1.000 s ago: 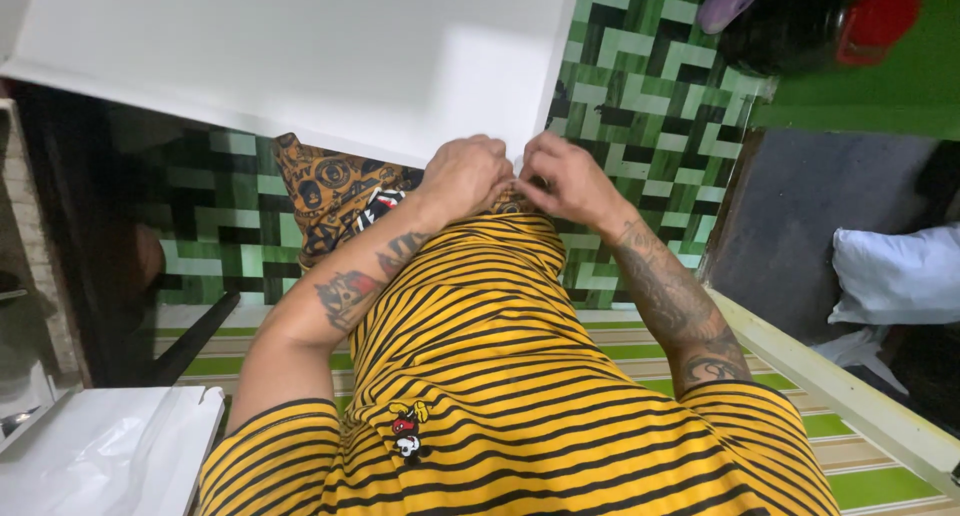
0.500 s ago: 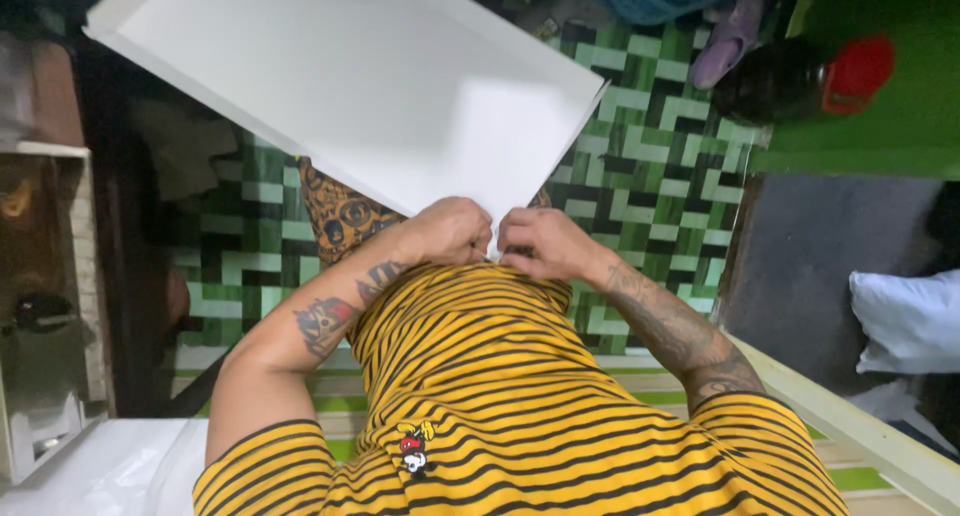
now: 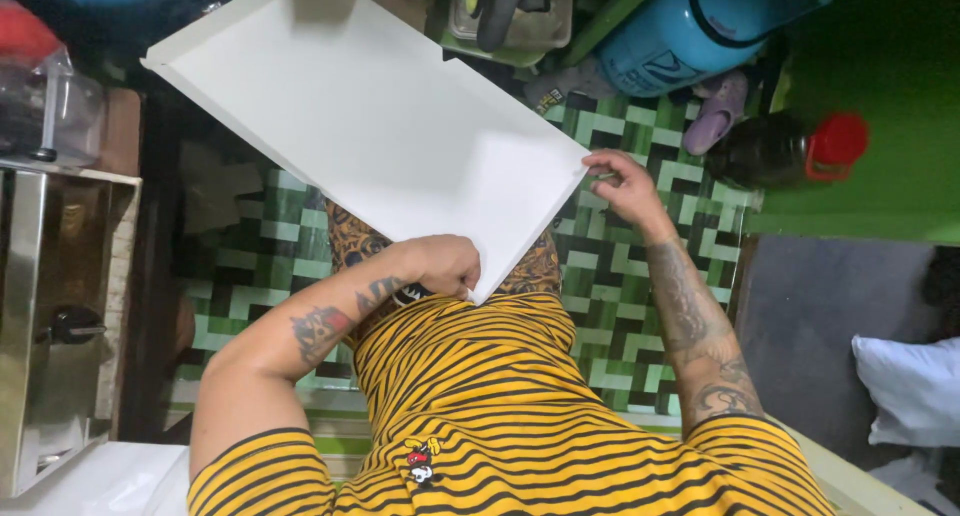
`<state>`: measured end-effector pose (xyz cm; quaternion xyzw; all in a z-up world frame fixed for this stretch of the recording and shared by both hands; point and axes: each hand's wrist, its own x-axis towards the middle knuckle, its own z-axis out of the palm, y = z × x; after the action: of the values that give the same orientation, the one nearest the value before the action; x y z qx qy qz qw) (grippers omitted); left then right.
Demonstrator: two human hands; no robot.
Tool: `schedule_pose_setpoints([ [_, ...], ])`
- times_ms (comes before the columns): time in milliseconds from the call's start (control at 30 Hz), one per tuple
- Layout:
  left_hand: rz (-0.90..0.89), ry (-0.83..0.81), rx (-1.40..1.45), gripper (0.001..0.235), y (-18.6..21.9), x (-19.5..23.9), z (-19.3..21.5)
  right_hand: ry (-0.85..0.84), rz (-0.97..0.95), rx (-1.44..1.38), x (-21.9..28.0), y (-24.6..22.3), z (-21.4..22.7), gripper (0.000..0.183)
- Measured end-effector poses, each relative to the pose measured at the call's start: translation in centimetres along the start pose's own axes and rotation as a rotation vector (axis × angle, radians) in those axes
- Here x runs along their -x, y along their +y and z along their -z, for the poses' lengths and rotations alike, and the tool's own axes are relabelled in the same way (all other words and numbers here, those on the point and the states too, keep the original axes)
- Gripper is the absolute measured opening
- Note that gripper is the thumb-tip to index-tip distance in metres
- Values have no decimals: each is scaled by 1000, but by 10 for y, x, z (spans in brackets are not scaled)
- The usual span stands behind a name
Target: The person assembles a flat-packed pizza box by cutting open its plastic packaging, unfolding the cardboard, and folding the side flaps to form a rectangular container. They use scissors to open the package and then fold and secure the box flaps by hand.
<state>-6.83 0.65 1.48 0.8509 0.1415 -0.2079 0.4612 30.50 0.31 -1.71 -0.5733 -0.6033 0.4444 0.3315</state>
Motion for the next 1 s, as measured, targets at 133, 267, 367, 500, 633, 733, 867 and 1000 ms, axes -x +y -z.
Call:
schedule_pose_setpoints([
  [133, 50, -9, 20, 16, 3, 2, 6, -2, -112, -275, -9, 14, 1, 57],
  [267, 135, -2, -37, 12, 25, 40, 16, -36, -158, -277, -15, 20, -4, 48],
  [367, 168, -27, 308, 30, 31, 63, 33, -18, -150, -360, -9, 5, -6, 43],
  [500, 126, 271, 373, 54, 50, 21, 57, 13, -94, -499, -5, 6, -13, 47],
  [633, 97, 770, 354, 52, 53, -49, 54, 36, -22, -531, -3, 4, -30, 56],
  [733, 59, 912, 484, 46, 34, -96, 43, 82, -27, -471, 3, -7, -36, 56],
  [867, 170, 984, 1070, 46, 12, -129, 29, 66, 52, -189, 17, -10, -57, 31],
  [1000, 84, 1006, 942, 57, 0, -126, 17, 44, -24, -151, 18, 12, -70, 28],
])
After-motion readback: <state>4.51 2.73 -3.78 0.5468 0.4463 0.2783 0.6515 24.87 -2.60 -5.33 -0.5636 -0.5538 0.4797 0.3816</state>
